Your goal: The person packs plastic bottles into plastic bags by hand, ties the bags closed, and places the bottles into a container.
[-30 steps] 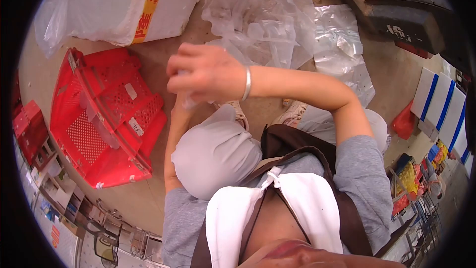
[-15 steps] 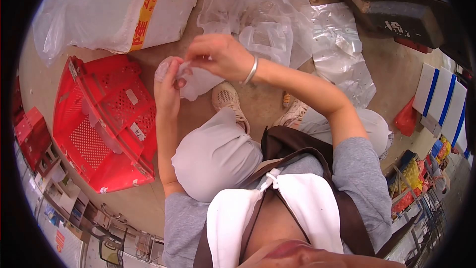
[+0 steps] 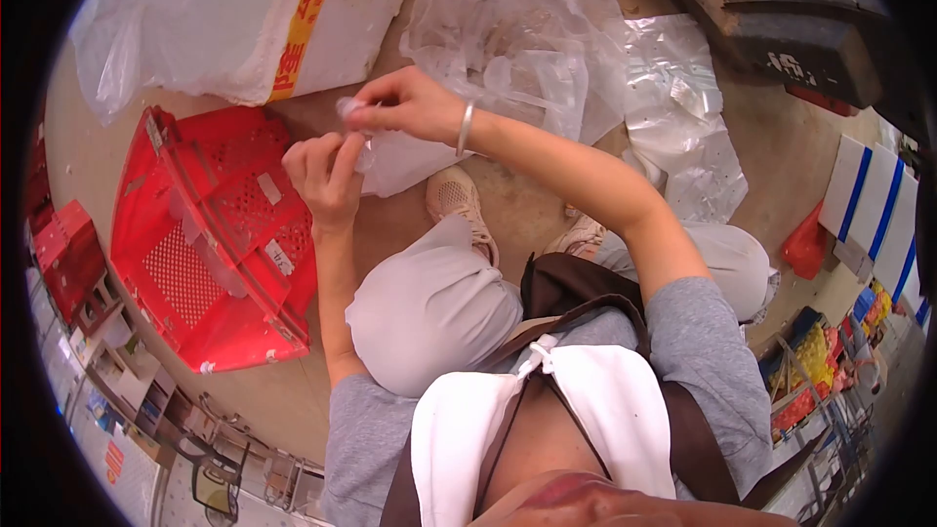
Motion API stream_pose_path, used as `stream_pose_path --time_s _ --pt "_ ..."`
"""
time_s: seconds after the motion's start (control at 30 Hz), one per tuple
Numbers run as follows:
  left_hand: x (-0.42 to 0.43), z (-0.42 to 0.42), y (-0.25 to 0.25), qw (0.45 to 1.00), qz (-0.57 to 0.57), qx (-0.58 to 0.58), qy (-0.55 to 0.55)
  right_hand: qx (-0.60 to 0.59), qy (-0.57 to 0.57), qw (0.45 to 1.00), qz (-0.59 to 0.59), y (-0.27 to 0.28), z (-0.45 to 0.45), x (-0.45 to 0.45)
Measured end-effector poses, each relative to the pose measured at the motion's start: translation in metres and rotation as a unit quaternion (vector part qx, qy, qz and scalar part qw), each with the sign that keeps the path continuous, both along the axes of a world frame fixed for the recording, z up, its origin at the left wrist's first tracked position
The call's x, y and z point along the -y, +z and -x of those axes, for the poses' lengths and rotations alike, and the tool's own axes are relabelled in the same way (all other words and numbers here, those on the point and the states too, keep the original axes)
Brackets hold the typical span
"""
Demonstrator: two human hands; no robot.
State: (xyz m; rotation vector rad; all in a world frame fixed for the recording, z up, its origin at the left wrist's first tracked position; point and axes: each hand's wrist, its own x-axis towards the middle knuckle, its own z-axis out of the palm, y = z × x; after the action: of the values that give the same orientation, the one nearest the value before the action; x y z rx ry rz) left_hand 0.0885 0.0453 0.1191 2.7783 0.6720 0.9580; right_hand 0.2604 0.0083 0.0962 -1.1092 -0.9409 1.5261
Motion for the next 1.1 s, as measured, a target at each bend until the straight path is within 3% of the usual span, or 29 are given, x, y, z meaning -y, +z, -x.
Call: stream_pose_path --time_s 0.07,0.13,0.2,0.3,0.33,0.4,0.43,0.47,0.53,0.63,0.7,0.73,0.77,0.83,0.87,0.97,1.07,1.1 --pt "0.003 0.014 0.001 0.994 0.068 -0.070 0.048 -0.128 -0.066 0.980 0.137 -0.014 0.004 0.004" --pt "0.013 0.032 -0.027 0.973 0.168 -0.111 0.113 -0.201 -0.209 0.935 0.203 -0.058 -0.010 0.006" --pt "0.038 0.080 -0.078 0.939 0.306 -0.107 0.117 -0.117 -0.300 0.907 0.271 -0.114 -0.040 0.013" --pt "0.033 0.096 -0.101 0.896 0.441 -0.022 0.052 -0.138 -0.312 0.900 0.270 -0.106 -0.043 0.018" --pt "0.036 0.089 -0.097 0.876 0.481 0.020 0.024 -0.088 -0.242 0.953 0.159 -0.092 -0.046 0.014" --pt "0.028 0.053 -0.073 0.741 0.640 0.192 0.073 0.057 -0.110 0.992 0.030 -0.059 -0.037 0.007" --pt "0.020 0.028 -0.064 0.657 0.695 0.278 0.090 0.125 -0.088 0.984 -0.092 -0.051 -0.029 0.002" --pt "0.018 0.015 -0.065 0.695 0.677 0.228 0.085 0.191 -0.065 0.956 -0.212 -0.043 -0.021 -0.001" --pt "0.013 -0.008 -0.067 0.764 0.628 0.126 0.073 0.247 -0.031 0.916 -0.314 -0.031 -0.013 0.003" --pt "0.007 -0.021 -0.054 0.901 0.431 0.009 0.051 0.223 -0.007 0.943 -0.246 -0.028 -0.013 0.004" --pt "0.002 -0.014 -0.060 0.898 0.437 0.050 -0.016 0.193 0.017 0.970 -0.146 -0.038 -0.023 0.008" --pt "0.001 -0.009 -0.064 0.894 0.440 0.067 -0.050 0.170 0.050 0.983 -0.039 -0.044 -0.027 0.011" --pt "0.002 -0.004 -0.069 0.857 0.508 0.088 -0.002 0.144 0.081 0.984 0.069 -0.050 -0.029 0.015" --pt "0.006 -0.001 -0.071 0.761 0.627 0.133 0.095 0.022 0.078 0.995 0.063 -0.065 -0.021 0.025" --pt "0.010 -0.006 -0.064 0.843 0.516 0.116 0.093 -0.038 0.082 0.994 0.060 -0.067 -0.016 0.029" --pt "0.021 -0.015 -0.041 0.955 0.294 0.019 -0.020 0.343 0.054 0.938 0.015 -0.056 0.006 0.029" --pt "0.039 -0.016 -0.037 0.950 0.297 0.077 0.056 0.475 -0.057 0.874 -0.081 -0.065 0.017 0.023" --pt "0.042 -0.012 -0.039 0.945 0.303 0.086 0.084 0.459 -0.053 0.885 -0.066 -0.071 0.023 0.022"
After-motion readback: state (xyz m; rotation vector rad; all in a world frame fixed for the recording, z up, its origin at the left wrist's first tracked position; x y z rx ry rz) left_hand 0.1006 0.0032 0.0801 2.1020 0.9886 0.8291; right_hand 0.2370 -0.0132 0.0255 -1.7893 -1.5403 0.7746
